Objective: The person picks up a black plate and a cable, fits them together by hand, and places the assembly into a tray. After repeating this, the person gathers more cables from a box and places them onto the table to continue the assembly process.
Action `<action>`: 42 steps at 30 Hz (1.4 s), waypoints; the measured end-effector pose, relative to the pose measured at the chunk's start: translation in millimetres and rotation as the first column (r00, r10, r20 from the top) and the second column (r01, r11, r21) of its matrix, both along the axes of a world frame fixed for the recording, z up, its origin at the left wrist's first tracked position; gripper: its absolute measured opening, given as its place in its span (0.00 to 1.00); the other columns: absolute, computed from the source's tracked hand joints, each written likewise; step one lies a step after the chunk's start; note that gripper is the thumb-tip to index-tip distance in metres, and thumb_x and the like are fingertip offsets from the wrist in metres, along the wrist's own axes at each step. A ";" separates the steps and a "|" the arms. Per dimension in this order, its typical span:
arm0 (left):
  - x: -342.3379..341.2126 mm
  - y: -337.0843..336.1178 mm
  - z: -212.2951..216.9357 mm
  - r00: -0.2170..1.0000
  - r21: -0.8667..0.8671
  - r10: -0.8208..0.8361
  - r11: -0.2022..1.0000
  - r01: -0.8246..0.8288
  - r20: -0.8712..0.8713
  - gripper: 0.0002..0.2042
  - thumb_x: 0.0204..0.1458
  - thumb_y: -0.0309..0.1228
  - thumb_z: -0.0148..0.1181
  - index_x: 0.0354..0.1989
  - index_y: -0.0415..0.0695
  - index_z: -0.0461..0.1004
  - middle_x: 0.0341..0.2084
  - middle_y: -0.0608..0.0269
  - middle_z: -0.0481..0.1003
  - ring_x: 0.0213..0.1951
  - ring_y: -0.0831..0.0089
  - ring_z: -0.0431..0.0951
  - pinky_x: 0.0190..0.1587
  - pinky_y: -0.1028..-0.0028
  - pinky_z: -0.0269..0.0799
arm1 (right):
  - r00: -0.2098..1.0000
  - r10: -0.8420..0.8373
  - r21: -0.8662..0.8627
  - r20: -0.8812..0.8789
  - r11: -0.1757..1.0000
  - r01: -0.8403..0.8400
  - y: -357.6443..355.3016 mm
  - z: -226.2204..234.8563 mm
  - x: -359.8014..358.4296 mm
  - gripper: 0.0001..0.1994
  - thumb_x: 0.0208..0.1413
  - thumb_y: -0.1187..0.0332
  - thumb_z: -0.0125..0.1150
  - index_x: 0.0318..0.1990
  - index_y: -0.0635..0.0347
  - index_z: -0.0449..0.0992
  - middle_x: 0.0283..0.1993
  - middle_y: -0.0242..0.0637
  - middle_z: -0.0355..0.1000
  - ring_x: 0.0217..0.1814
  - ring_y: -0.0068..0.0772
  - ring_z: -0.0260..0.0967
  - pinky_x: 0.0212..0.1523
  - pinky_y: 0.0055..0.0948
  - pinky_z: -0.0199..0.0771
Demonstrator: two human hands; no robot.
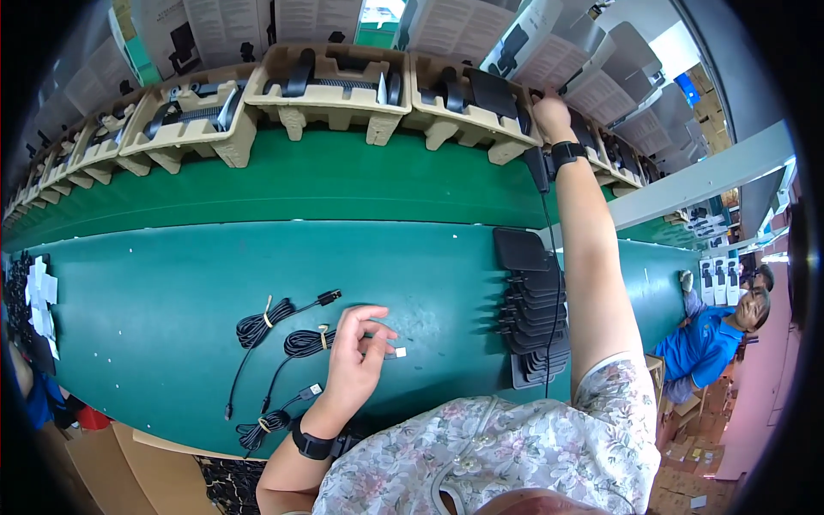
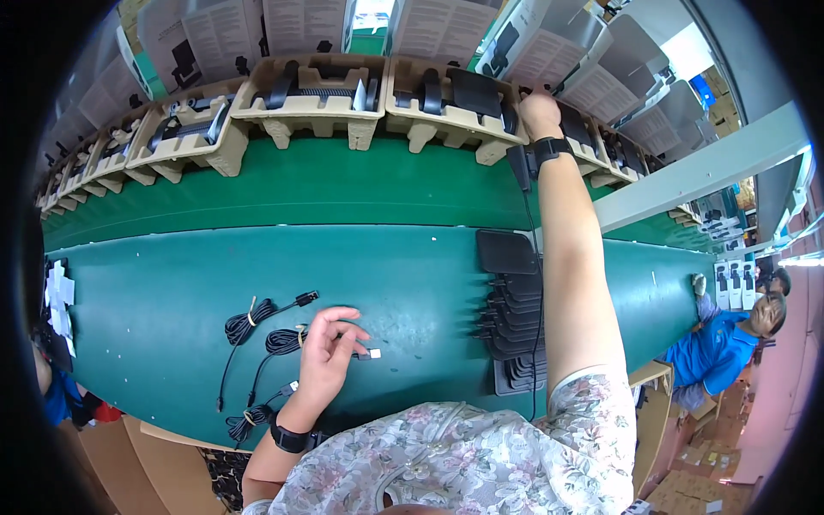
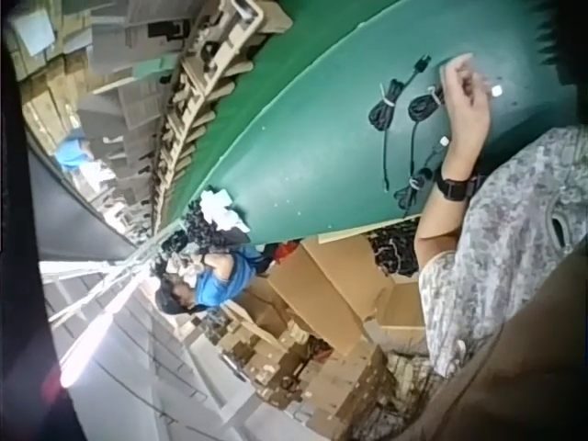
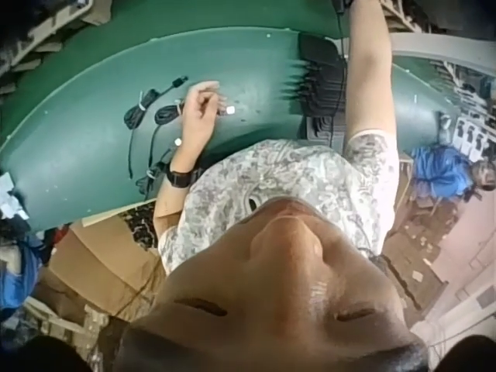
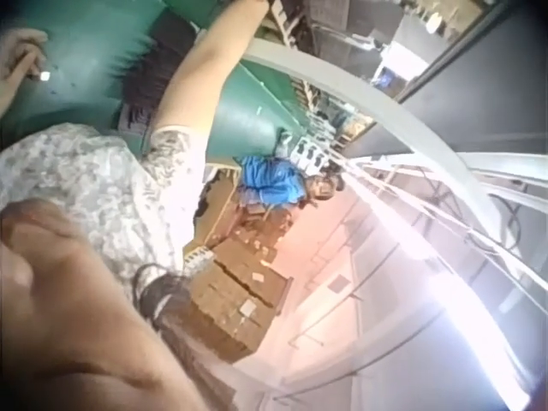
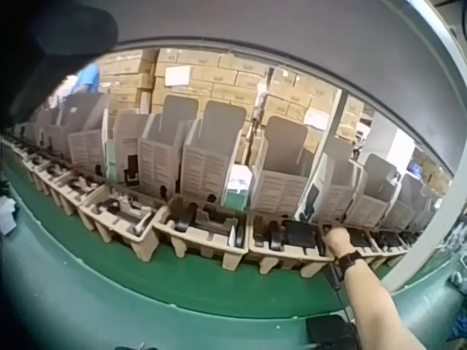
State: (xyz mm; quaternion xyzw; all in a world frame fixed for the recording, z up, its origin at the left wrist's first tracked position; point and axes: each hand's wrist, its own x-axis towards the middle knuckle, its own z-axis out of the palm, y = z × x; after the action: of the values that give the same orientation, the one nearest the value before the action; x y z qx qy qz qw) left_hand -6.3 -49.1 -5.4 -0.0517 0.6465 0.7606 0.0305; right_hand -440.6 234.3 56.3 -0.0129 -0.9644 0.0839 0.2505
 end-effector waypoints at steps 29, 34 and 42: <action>-0.4 1.0 -5.5 0.989 -0.223 -0.017 0.975 -0.016 -0.145 0.06 0.52 0.18 0.47 0.37 0.40 0.68 0.36 0.60 0.67 0.33 0.75 0.73 0.33 0.78 0.71 | 0.993 0.029 0.450 0.113 0.890 -0.077 79.7 -12.1 -61.5 0.17 0.53 0.57 0.48 0.38 0.60 0.75 0.41 0.52 0.71 0.43 0.53 0.69 0.41 0.44 0.69; 4.5 2.6 -5.2 0.985 -0.225 -0.033 0.974 -0.007 -0.171 0.06 0.51 0.19 0.48 0.36 0.40 0.68 0.31 0.61 0.69 0.30 0.75 0.73 0.32 0.76 0.70 | 0.923 0.215 0.419 -0.319 0.906 -0.067 -53.4 33.0 69.4 0.12 0.54 0.62 0.49 0.39 0.55 0.75 0.37 0.45 0.72 0.42 0.46 0.69 0.39 0.40 0.70; 5.3 7.3 -22.0 0.954 -0.275 -0.089 0.961 0.007 -0.287 0.06 0.50 0.20 0.49 0.36 0.40 0.69 0.29 0.60 0.71 0.27 0.72 0.74 0.31 0.74 0.71 | 0.026 0.992 -0.024 0.127 0.029 -0.999 -260.7 21.3 287.2 0.10 0.48 0.67 0.59 0.38 0.59 0.73 0.36 0.40 0.71 0.40 0.42 0.67 0.41 0.37 0.66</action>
State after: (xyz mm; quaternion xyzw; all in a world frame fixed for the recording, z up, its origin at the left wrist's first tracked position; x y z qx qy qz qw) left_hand -1.1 -41.8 -27.4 0.0750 0.7426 0.6631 -0.0557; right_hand -153.4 -26.4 77.5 0.6662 -0.7154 0.1990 0.0693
